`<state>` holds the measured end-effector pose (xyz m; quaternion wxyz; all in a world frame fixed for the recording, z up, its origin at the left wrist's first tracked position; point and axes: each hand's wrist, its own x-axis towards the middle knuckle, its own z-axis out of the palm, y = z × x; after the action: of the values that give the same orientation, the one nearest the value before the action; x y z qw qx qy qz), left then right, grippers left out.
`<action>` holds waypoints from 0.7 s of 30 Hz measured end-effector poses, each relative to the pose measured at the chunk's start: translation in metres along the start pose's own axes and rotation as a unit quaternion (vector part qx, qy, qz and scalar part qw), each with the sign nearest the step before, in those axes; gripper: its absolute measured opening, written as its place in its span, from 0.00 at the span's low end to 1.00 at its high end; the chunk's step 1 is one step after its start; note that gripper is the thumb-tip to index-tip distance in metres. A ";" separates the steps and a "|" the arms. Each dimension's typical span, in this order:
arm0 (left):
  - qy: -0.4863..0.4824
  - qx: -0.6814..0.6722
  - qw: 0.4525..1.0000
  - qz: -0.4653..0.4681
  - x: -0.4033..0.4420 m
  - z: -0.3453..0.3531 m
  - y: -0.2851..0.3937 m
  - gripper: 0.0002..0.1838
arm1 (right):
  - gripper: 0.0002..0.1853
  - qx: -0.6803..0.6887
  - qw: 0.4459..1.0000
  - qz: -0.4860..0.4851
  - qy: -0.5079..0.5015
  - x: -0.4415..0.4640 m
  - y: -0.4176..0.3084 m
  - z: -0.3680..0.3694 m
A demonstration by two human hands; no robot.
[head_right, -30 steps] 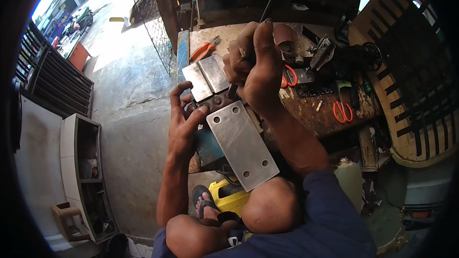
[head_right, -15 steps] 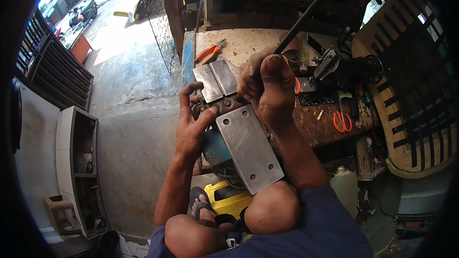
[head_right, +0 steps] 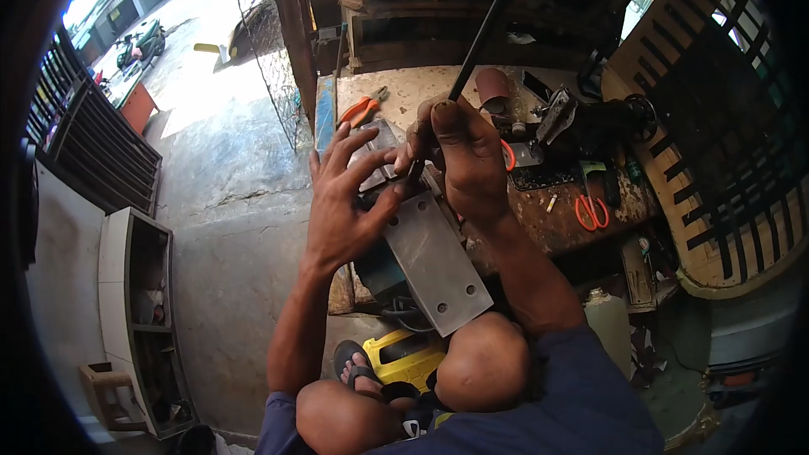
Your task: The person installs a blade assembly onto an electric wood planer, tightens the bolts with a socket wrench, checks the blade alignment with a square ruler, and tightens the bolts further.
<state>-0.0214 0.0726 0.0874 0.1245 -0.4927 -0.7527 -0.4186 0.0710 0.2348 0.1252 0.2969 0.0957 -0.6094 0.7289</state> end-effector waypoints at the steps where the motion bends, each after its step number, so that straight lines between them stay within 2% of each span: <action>1: -0.021 -0.062 0.998 -0.022 0.005 0.004 0.003 0.21 | 0.22 -0.001 1.000 -0.002 -0.001 -0.001 0.001 -0.001; 4: -0.042 -0.109 0.993 -0.035 0.008 0.019 -0.007 0.18 | 0.22 0.003 1.000 -0.023 -0.005 -0.003 -0.002 -0.004; 5: -0.029 -0.139 0.990 -0.024 0.008 0.021 -0.009 0.13 | 0.22 -0.095 0.995 0.005 -0.007 -0.003 -0.013 -0.003; 6: -0.031 -0.142 0.989 -0.022 0.008 0.021 -0.010 0.13 | 0.23 -0.193 0.980 0.035 -0.007 -0.004 -0.026 -0.003; 7: -0.030 -0.125 0.992 -0.015 0.007 0.020 -0.010 0.13 | 0.27 -0.234 0.969 0.065 -0.039 -0.004 -0.043 -0.002; 9: -0.030 -0.104 0.994 -0.008 0.007 0.016 -0.004 0.12 | 0.36 -0.340 0.936 0.032 -0.086 0.004 -0.070 -0.013; 12: -0.022 -0.103 0.994 -0.016 0.006 0.018 -0.005 0.12 | 0.30 -0.241 0.965 -0.061 -0.087 0.018 -0.116 -0.016; 14: -0.024 -0.104 0.994 -0.011 0.007 0.019 -0.007 0.12 | 0.30 -0.210 0.968 -0.096 -0.097 0.028 -0.138 -0.011; 16: -0.036 -0.106 0.994 -0.001 0.007 0.020 -0.004 0.12 | 0.28 -0.318 0.946 -0.039 -0.047 0.030 -0.153 -0.007; 19: -0.037 -0.082 0.996 -0.006 0.008 0.013 0.002 0.14 | 0.25 -0.309 0.951 -0.007 -0.016 0.033 -0.146 0.001; 21: -0.029 -0.107 0.993 -0.047 0.010 0.014 0.009 0.15 | 0.24 -0.305 0.952 0.007 -0.012 0.036 -0.145 0.007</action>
<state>-0.0154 0.0907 0.0888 0.0288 -0.4790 -0.7293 -0.4878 0.1205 0.2515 0.2658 0.2992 0.0048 -0.8069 0.5093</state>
